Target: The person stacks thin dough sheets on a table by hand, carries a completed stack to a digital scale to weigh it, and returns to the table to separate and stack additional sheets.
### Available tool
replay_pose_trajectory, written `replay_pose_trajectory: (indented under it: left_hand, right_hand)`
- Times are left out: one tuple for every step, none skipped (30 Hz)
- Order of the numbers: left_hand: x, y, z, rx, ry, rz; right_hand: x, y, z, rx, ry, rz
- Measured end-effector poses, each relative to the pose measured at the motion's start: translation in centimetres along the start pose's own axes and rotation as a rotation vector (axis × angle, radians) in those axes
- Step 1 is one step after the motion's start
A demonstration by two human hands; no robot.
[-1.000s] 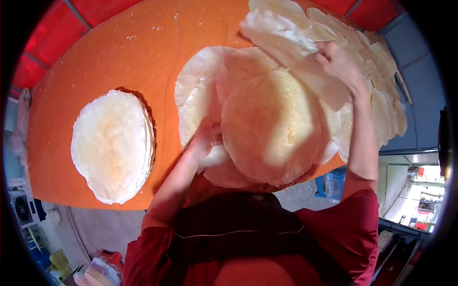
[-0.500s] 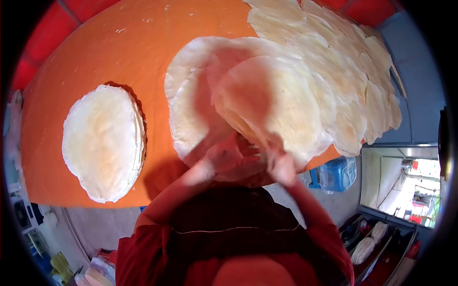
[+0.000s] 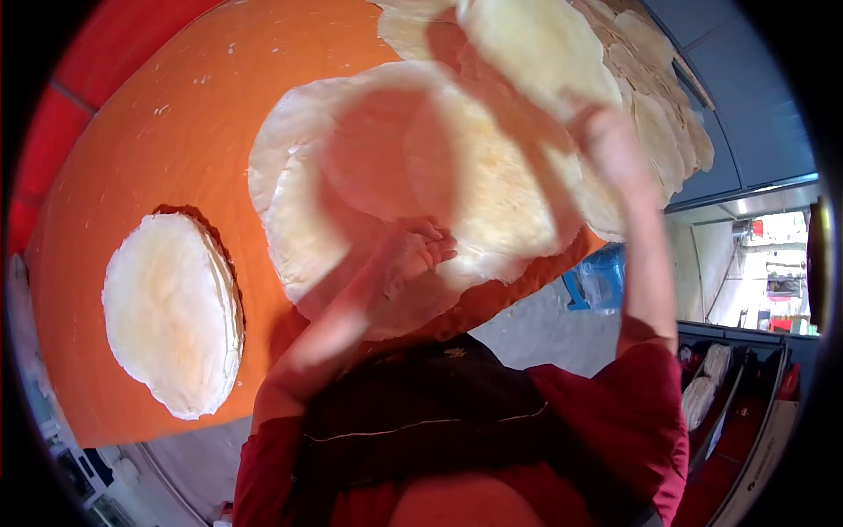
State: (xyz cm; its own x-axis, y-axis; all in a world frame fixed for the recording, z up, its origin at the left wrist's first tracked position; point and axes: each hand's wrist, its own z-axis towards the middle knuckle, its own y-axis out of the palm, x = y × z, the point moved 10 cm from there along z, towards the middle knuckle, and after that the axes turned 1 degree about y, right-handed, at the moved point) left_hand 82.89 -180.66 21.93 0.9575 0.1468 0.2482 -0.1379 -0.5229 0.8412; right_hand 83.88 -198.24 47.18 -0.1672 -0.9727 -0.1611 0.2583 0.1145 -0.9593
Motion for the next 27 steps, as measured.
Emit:
replay_pose_trajectory:
  left_hand:
    - [-0.5, 0.0, 0.7, -0.027, 0.003, -0.025]
    - [-1.2, -0.5, 1.7, -0.052, 0.01, -0.052]
    - [-1.7, -0.6, 2.3, -0.076, 0.017, -0.08]
    - [-1.7, -0.3, 2.3, -0.067, 0.037, -0.107]
    - [-1.7, 0.3, 2.2, -0.059, 0.058, -0.134]
    - [-1.5, 0.8, 2.1, -0.05, 0.08, -0.16]
    - [-0.9, 2.2, 2.0, -0.147, 0.13, -0.133]
    - [-0.4, 3.6, 1.8, -0.242, 0.182, -0.106]
    - [0.2, 4.8, 1.6, -0.338, 0.236, -0.075]
    - [0.1, 4.9, 1.8, -0.339, 0.229, -0.026]
    - [0.1, 4.9, 2.1, -0.342, 0.225, 0.019]
    - [0.3, 5.3, 2.2, -0.347, 0.224, 0.063]
    - [0.4, 4.8, 2.3, -0.262, 0.223, 0.172]
    - [0.5, 4.1, 2.0, -0.174, 0.218, 0.281]
    - [0.7, 3.4, 1.5, -0.085, 0.212, 0.392]
    - [1.7, 1.9, 1.2, -0.01, 0.296, 0.454]
    - [2.5, -0.3, 1.0, 0.063, 0.379, 0.515]
    - [3.4, -2.4, 0.5, 0.132, 0.456, 0.575]
    - [5.1, -4.8, -1.2, 0.259, 0.6, 0.628]
    - [7.4, -6.9, -3.5, 0.383, 0.744, 0.678]
    - [9.0, -8.7, -4.2, 0.373, 0.692, 0.598]
    - [9.9, -8.8, -4.3, 0.375, 0.677, 0.519]
    - [10.9, -9.0, -4.4, 0.378, 0.663, 0.439]
    - [11.3, -7.9, -4.7, 0.392, 0.685, 0.356]
    - [11.8, -7.4, -5.1, 0.409, 0.705, 0.271]
    - [11.9, -7.6, -4.9, 0.461, 0.64, 0.299]
    - [12.2, -7.8, -4.6, 0.512, 0.578, 0.324]
  right_hand:
    - [-1.1, 3.5, -1.5, 0.05, -0.144, -0.194]
    - [0.1, 7.6, -3.0, -0.079, 0.094, 0.134]
    - [0.6, 12.5, -5.0, -0.067, -0.103, -0.018]
    - [0.9, 17.2, -7.1, -0.383, -0.105, -0.207]
    - [0.5, 19.0, -8.9, -0.46, -0.105, -0.23]
    - [-1.0, 16.7, -9.6, -0.158, -0.084, -0.1]
    - [-1.0, 17.1, -10.4, -0.137, -0.03, -0.049]
    - [-1.2, 17.2, -11.3, -0.146, 0.018, 0.044]
    - [-2.4, 15.9, -11.4, 0.002, -0.043, 0.108]
    - [-3.4, 14.5, -11.8, 0.15, -0.103, 0.172]
    - [-3.8, 14.3, -12.3, 0.166, -0.111, 0.115]
    - [-4.2, 13.9, -12.6, 0.183, -0.123, 0.057]
    - [-4.4, 13.7, -12.5, 0.199, -0.134, -0.002]
    - [-3.9, 14.6, -12.1, 0.128, -0.126, 0.036]
    - [-3.2, 15.9, -11.9, 0.06, -0.115, 0.074]
    - [-2.2, 17.4, -11.7, -0.006, -0.102, 0.112]
    - [-0.5, 18.5, -11.6, -0.012, -0.253, 0.003]
    - [1.5, 17.2, -9.4, -0.062, -0.213, 0.01]
    - [3.3, 13.3, -6.2, -0.07, -0.081, 0.043]
    - [4.8, 8.0, -3.3, -0.029, 0.082, 0.067]
    - [5.1, 2.1, -1.2, 0.052, 0.19, 0.055]
    - [4.4, -3.4, 0.4, 0.144, 0.222, 0.01]
    - [3.0, -7.9, 1.9, 0.215, 0.172, -0.038]
    - [1.5, -11.2, 3.4, 0.267, 0.081, -0.082]
    - [0.3, -12.5, 4.5, 0.318, -0.109, -0.141]
    - [-0.8, -13.6, 5.2, 0.375, -0.297, -0.212]
    - [2.2, -12.3, 6.6, 0.235, -0.055, 0.271]
